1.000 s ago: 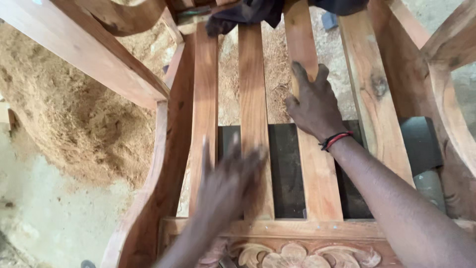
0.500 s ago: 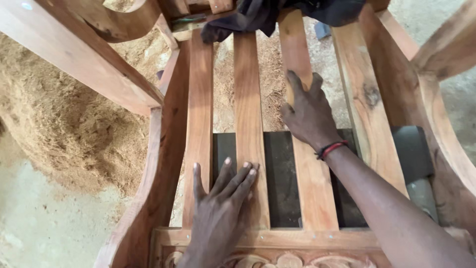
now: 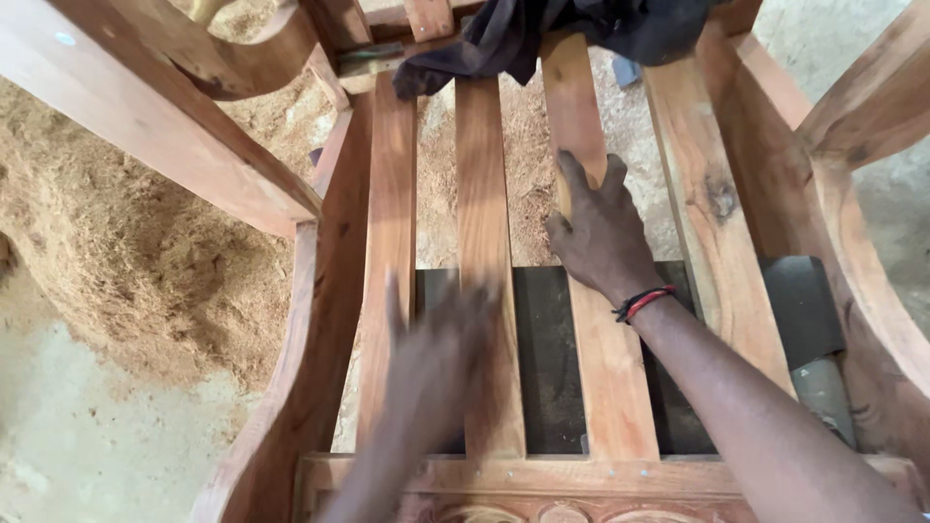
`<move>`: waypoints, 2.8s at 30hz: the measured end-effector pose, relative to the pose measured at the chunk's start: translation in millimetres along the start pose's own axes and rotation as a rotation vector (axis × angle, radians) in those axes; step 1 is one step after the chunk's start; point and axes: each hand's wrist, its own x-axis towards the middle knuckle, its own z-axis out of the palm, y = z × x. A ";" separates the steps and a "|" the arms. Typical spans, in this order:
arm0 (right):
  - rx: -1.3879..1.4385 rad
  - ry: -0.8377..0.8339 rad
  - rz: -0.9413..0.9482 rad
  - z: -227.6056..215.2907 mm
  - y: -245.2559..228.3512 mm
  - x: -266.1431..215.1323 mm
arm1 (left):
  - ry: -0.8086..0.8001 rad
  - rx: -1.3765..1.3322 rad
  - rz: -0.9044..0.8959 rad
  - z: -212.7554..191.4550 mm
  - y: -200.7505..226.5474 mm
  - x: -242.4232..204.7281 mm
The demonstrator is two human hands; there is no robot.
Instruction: The person sands the wooden slats and the decorative floral carving on the back of a wooden chair by hand and brushes away the dust with a paintbrush.
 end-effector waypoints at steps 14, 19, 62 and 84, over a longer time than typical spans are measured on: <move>-0.022 -0.051 0.034 -0.4 -3.4 0.7 | 0.443 0.032 0.020 71.9 -60.1 171.0; -0.022 -0.034 0.039 1.5 -0.2 1.8 | 0.163 -0.162 -0.128 23.2 19.5 7.4; 0.002 -0.073 0.087 -5.5 -6.1 2.2 | -0.073 0.128 -0.232 49.8 -99.8 214.6; -0.021 -0.078 0.093 -1.6 -2.7 3.3 | 0.192 -0.083 -0.216 46.7 -42.5 99.4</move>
